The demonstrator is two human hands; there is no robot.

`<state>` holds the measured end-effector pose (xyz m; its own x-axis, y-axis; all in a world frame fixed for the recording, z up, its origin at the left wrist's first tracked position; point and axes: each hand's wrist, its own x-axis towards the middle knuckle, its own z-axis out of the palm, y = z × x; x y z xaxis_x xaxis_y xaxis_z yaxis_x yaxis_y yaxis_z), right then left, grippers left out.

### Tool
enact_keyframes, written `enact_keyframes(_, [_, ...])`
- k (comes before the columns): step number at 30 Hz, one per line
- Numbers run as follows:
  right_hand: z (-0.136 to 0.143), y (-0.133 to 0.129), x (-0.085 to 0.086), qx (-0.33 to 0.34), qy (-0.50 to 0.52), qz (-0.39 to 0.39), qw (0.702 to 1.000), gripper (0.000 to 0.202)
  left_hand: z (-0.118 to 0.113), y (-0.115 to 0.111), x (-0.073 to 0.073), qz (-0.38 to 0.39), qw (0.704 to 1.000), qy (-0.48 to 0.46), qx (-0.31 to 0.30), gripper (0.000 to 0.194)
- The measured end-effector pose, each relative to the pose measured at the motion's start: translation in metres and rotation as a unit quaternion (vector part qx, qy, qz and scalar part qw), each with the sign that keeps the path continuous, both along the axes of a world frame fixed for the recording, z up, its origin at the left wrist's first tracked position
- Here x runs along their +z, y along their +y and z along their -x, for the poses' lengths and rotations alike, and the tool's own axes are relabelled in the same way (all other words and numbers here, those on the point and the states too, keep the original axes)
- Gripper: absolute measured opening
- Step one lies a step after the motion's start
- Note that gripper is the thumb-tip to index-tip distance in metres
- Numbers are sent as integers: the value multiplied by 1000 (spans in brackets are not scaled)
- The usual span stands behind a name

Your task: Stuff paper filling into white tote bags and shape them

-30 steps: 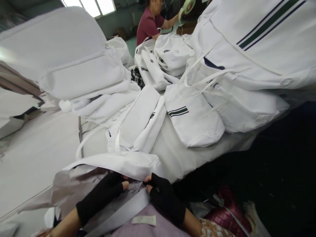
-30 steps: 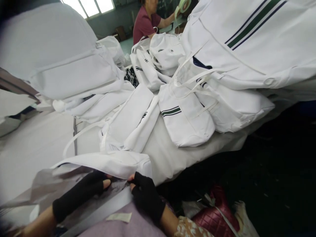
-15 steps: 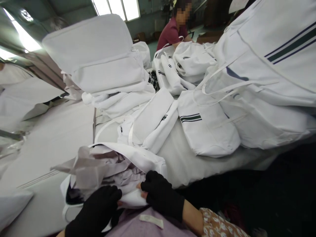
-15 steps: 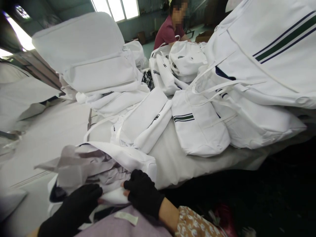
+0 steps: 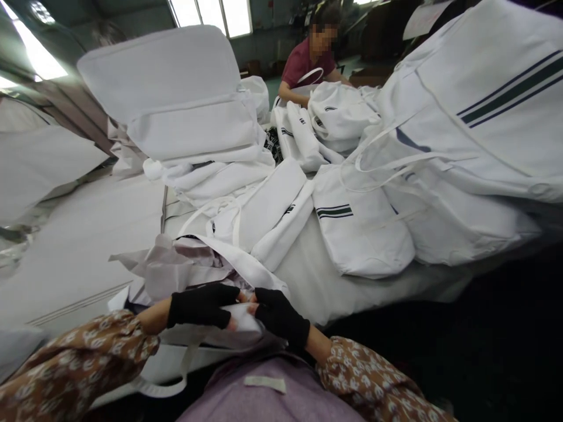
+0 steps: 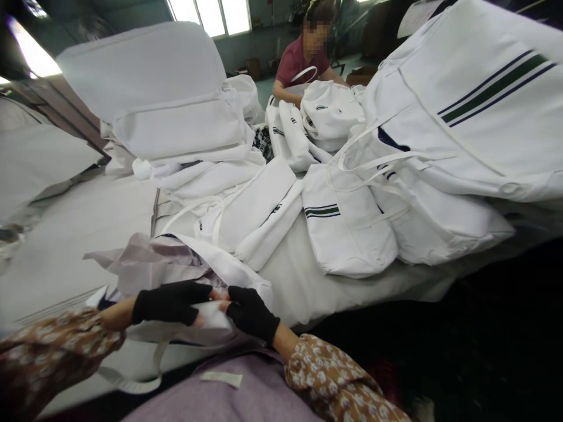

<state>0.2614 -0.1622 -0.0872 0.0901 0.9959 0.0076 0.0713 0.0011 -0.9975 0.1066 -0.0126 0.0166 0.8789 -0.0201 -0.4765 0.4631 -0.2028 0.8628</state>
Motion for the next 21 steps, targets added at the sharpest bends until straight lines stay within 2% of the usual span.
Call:
enact_keyframes(3, [4, -3, 1, -61, 21, -7, 998, 16, -7, 2, -21, 117, 993, -6, 0, 49])
enact_keyframes(8, [1, 0, -6, -97, 18, -6, 995, 13, 2, -3, -43, 203, 976, 15, 72, 49])
enact_keyframes(10, [-3, 2, -9, -91, 28, -1, 996, 13, 6, -6, -48, 254, 959, 44, 118, 47])
enact_keyframes(13, [-6, 6, -10, -75, 42, 8, 996, 11, 7, -10, -55, 343, 915, 102, 188, 47])
enact_keyframes(15, [-8, 7, -10, -66, 53, 16, 996, 10, 6, -13, -58, 353, 895, 152, 227, 47])
enact_keyframes(17, [-10, 7, -9, -47, 65, 21, 997, 8, 6, -19, -57, 323, 890, 205, 249, 47])
enact_keyframes(19, [-12, 8, -9, -23, 76, 23, 997, 7, 6, -27, -51, 288, 891, 243, 252, 47])
enact_keyframes(21, [-14, 9, -9, -5, 81, 23, 996, 8, 5, -36, -43, 292, 890, 249, 245, 46])
